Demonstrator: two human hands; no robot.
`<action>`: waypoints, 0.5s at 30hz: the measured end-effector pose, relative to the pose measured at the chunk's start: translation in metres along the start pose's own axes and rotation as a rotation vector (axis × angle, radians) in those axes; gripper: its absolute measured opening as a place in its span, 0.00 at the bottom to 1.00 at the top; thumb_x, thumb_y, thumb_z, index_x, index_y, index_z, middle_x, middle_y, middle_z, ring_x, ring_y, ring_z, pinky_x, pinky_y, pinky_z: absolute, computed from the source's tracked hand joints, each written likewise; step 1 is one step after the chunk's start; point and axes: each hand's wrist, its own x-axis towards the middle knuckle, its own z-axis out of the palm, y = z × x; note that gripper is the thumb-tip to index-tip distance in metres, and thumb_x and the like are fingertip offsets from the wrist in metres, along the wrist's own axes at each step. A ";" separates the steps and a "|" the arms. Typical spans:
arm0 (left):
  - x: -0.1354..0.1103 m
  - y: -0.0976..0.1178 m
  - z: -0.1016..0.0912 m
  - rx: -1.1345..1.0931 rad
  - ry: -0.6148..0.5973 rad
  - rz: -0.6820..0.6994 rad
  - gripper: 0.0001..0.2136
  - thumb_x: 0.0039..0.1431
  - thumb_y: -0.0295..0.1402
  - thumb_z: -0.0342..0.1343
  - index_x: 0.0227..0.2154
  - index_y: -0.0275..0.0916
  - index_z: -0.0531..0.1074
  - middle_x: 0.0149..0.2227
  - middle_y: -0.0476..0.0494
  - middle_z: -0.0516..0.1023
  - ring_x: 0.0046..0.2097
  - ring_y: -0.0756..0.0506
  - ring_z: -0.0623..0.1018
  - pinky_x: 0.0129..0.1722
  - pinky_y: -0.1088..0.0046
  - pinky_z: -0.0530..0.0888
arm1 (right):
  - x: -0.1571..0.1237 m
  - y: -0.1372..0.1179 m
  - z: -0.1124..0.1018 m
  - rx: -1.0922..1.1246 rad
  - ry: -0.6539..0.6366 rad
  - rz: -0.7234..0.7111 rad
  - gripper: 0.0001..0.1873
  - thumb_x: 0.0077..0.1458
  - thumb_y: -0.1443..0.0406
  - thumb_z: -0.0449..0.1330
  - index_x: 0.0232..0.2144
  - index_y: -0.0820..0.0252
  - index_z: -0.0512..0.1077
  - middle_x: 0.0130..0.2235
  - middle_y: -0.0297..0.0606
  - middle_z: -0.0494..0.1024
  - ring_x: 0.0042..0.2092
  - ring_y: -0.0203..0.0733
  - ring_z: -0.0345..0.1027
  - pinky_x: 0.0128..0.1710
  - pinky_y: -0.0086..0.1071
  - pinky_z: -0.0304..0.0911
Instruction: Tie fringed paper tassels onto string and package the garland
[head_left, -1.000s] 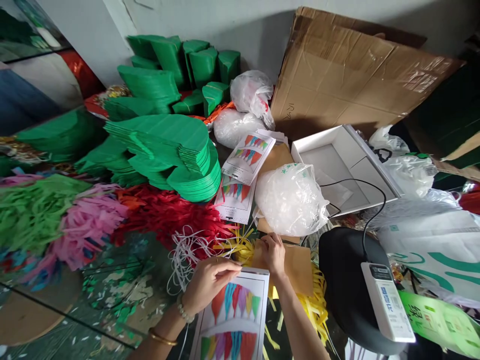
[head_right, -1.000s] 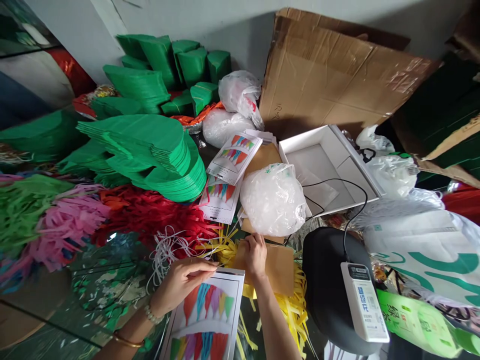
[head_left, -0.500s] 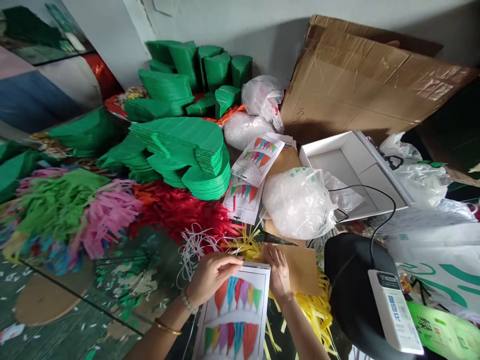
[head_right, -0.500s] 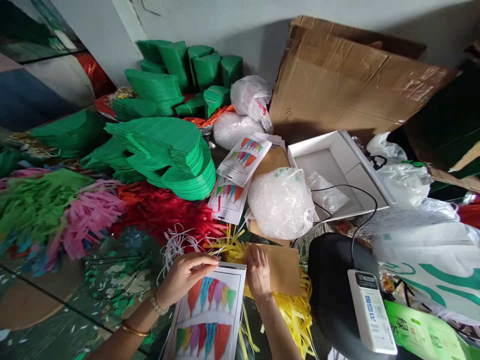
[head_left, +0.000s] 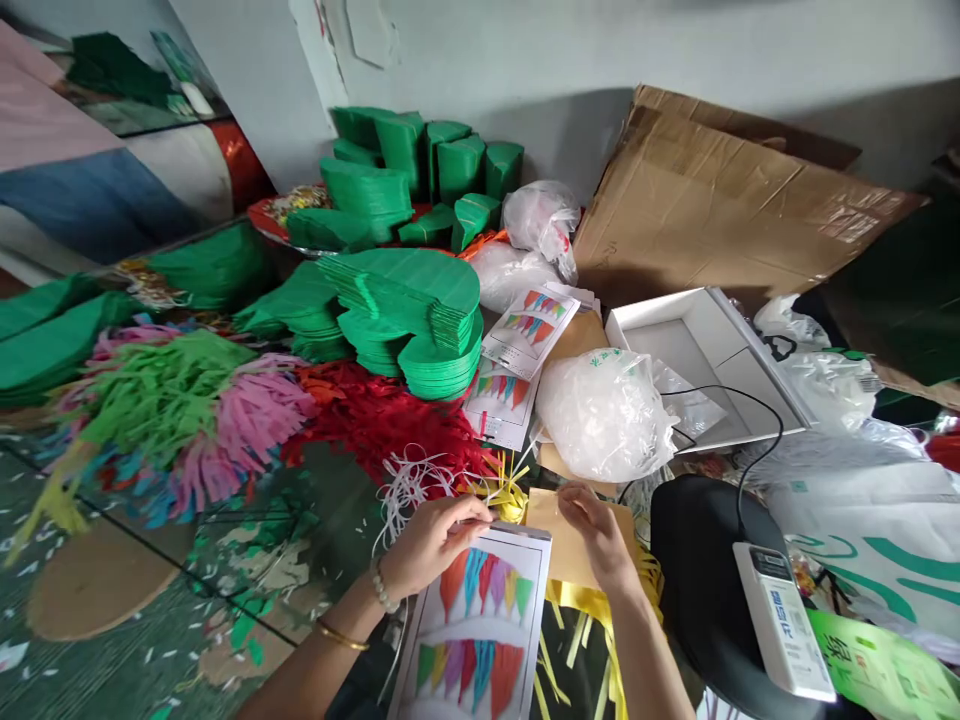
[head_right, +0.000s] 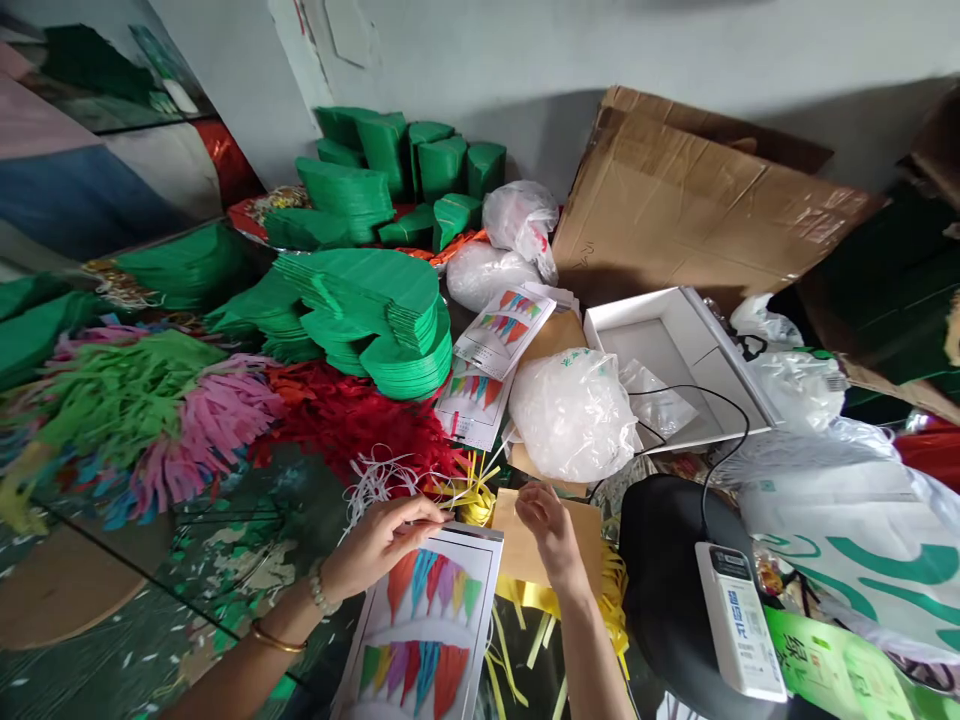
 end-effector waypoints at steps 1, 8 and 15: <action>-0.002 -0.001 -0.001 0.029 0.007 0.018 0.06 0.64 0.30 0.51 0.38 0.40 0.74 0.39 0.45 0.82 0.40 0.48 0.81 0.36 0.78 0.77 | -0.004 -0.020 -0.003 0.063 -0.024 0.014 0.11 0.59 0.58 0.57 0.30 0.58 0.69 0.38 0.40 0.72 0.42 0.43 0.70 0.42 0.33 0.67; -0.013 0.004 -0.006 0.082 0.060 0.148 0.07 0.63 0.26 0.52 0.38 0.40 0.75 0.37 0.46 0.83 0.37 0.48 0.81 0.38 0.74 0.76 | -0.033 -0.108 0.029 -0.028 -0.143 -0.029 0.06 0.59 0.64 0.57 0.29 0.57 0.69 0.40 0.40 0.71 0.46 0.45 0.66 0.45 0.35 0.63; -0.030 0.008 -0.011 -0.003 0.034 0.171 0.06 0.63 0.26 0.52 0.38 0.40 0.72 0.37 0.46 0.81 0.40 0.47 0.80 0.40 0.72 0.76 | -0.042 -0.111 0.060 -0.292 -0.040 -0.057 0.04 0.52 0.69 0.60 0.29 0.57 0.67 0.38 0.39 0.71 0.43 0.47 0.65 0.45 0.40 0.61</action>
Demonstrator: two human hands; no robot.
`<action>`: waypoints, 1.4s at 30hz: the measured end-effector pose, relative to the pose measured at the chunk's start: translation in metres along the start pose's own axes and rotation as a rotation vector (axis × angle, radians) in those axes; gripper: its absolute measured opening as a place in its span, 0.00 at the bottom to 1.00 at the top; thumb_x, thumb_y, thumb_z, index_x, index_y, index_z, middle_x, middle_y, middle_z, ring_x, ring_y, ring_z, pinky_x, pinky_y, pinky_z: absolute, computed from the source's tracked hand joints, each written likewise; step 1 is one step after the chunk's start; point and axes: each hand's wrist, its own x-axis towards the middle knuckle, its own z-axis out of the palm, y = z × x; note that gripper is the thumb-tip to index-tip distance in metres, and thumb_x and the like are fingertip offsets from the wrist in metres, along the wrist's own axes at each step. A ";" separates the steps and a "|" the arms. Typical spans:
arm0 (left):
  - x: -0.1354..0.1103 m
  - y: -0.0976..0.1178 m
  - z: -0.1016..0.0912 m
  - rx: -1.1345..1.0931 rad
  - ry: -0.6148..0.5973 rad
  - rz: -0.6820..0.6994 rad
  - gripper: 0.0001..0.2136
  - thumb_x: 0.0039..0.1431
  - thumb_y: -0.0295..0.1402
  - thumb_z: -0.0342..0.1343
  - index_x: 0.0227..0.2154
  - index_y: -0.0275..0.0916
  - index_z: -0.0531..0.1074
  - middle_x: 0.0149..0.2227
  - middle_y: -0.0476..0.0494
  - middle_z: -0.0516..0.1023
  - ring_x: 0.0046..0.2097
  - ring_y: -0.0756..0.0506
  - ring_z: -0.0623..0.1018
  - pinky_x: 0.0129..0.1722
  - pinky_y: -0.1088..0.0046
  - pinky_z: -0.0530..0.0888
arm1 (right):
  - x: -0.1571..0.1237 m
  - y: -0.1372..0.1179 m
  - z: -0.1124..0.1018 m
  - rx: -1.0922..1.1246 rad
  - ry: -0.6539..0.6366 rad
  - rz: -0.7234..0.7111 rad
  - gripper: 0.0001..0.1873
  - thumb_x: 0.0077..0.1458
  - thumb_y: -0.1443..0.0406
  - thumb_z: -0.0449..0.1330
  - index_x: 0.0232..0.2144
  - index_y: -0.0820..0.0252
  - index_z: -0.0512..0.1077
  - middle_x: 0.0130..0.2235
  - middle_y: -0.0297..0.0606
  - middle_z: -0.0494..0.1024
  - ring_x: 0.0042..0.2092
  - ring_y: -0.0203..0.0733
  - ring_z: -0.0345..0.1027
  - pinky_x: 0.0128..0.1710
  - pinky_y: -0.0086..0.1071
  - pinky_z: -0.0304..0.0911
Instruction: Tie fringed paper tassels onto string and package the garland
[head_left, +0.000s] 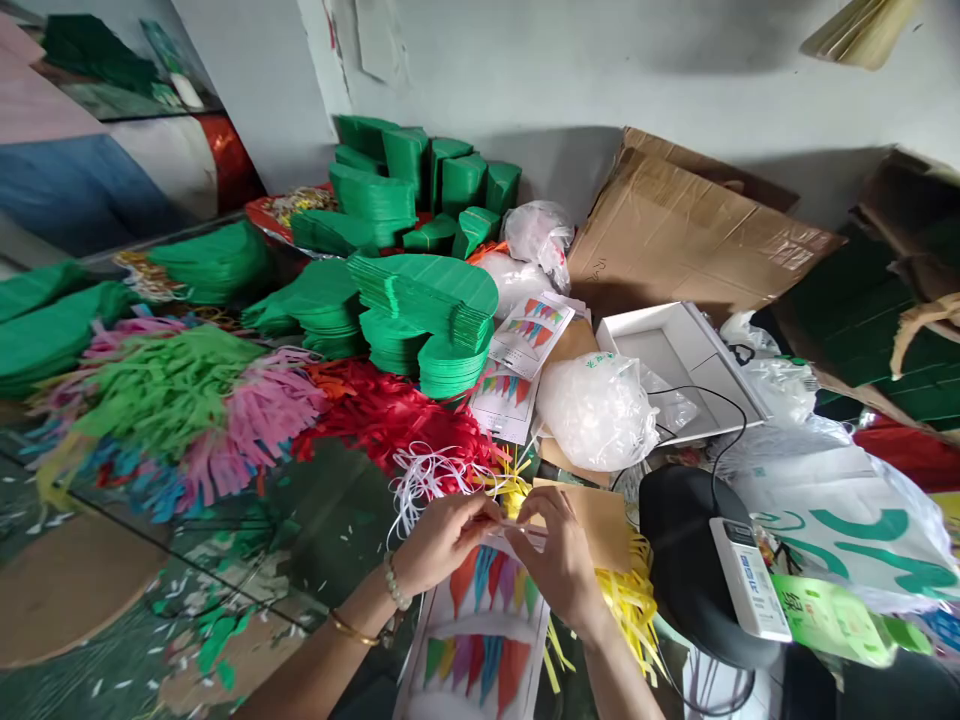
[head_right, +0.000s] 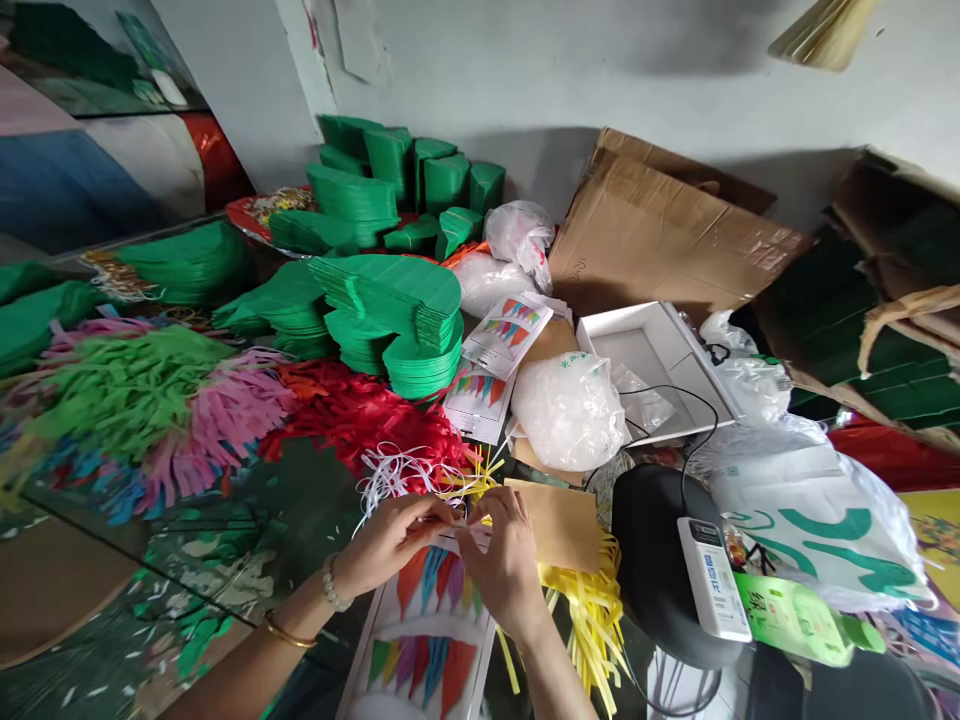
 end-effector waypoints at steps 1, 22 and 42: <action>-0.002 0.001 -0.002 -0.037 -0.017 -0.015 0.05 0.63 0.27 0.52 0.39 0.40 0.71 0.37 0.45 0.81 0.40 0.47 0.80 0.40 0.72 0.76 | -0.002 -0.002 0.003 -0.022 0.019 0.006 0.05 0.51 0.69 0.60 0.29 0.57 0.66 0.38 0.39 0.71 0.43 0.47 0.66 0.45 0.40 0.61; -0.048 0.027 -0.036 -0.023 -0.045 0.029 0.04 0.64 0.30 0.49 0.34 0.42 0.58 0.25 0.54 0.70 0.27 0.50 0.75 0.28 0.79 0.70 | -0.063 -0.031 0.033 -0.162 0.179 -0.332 0.21 0.63 0.72 0.50 0.50 0.46 0.72 0.47 0.42 0.73 0.48 0.48 0.66 0.44 0.42 0.66; -0.083 -0.001 -0.044 0.160 0.347 -0.015 0.19 0.58 0.51 0.53 0.45 0.44 0.69 0.45 0.41 0.81 0.40 0.41 0.82 0.38 0.68 0.80 | 0.072 -0.010 -0.091 -0.180 0.727 0.081 0.20 0.58 0.62 0.54 0.52 0.61 0.69 0.50 0.47 0.74 0.51 0.49 0.67 0.48 0.40 0.64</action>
